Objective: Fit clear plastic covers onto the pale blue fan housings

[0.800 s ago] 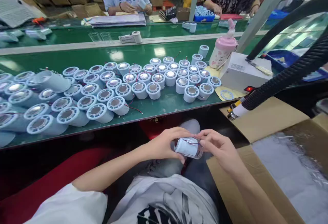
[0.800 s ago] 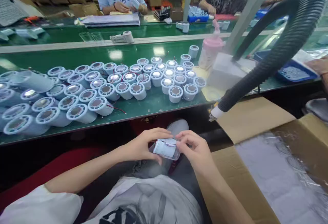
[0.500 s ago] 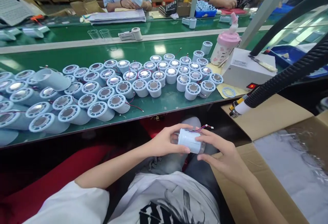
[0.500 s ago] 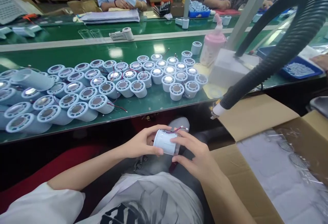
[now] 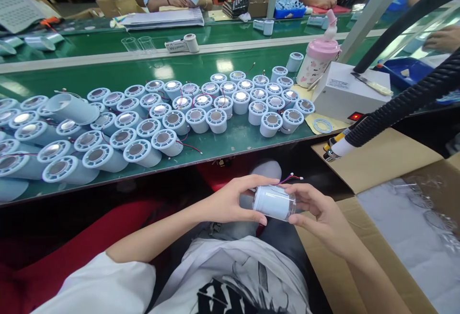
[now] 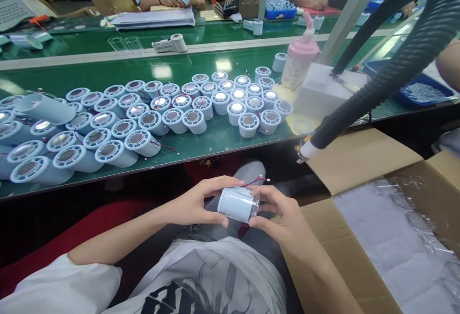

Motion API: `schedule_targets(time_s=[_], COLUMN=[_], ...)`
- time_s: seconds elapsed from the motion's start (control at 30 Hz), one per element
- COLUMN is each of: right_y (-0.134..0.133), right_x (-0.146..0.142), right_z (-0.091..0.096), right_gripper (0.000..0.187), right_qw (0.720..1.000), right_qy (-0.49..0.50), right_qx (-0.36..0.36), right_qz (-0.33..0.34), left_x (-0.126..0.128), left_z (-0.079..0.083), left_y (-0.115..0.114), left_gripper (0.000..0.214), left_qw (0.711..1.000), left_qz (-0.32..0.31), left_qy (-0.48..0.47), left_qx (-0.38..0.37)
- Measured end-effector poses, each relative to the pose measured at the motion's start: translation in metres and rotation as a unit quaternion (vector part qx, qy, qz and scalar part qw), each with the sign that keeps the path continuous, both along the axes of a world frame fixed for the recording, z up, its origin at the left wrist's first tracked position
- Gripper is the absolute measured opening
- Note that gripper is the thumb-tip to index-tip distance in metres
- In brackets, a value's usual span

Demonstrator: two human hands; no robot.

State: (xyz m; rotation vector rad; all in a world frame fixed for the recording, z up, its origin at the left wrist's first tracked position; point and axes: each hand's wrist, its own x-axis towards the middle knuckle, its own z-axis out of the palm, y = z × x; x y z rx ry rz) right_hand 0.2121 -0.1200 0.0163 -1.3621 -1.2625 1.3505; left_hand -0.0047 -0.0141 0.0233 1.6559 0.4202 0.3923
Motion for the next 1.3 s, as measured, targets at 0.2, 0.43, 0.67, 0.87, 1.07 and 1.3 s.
schedule_targets(time_s=[0.2,0.43,0.67,0.87,1.07,1.3], right_y=[0.004,0.008,0.007,0.008,0.010,0.011], right_x=[-0.002,-0.003,-0.006,-0.015,-0.020,-0.020], right_z=[0.004,0.000,-0.008,-0.007,-0.007,-0.003], right_gripper=[0.032,0.032,0.037,0.042,0.052,0.059], right_qw=[0.995,0.983,0.972,0.958,0.932,0.893], right_qy=[0.087,0.153,0.180,0.210,0.250,0.308], right_qx=[-0.054,-0.100,-0.143,-0.192,-0.259,-0.328], right_qz=[-0.001,-0.016,-0.039,-0.036,-0.041,-0.013], left_x=[0.000,-0.001,-0.001,-0.002,-0.002,-0.002], left_z=[0.004,0.004,0.003,0.002,-0.002,-0.002], left_y=[0.000,0.001,0.000,-0.001,0.000,-0.003], left_gripper=[0.072,0.071,0.071,0.071,0.071,0.069], left_qw=[1.000,0.999,0.999,0.999,0.998,0.998], left_qz=[-0.009,-0.011,-0.015,-0.020,-0.018,-0.010], left_qy=[0.006,-0.009,-0.015,-0.022,-0.060,-0.053], left_qx=[0.013,0.032,0.029,0.022,0.023,0.011])
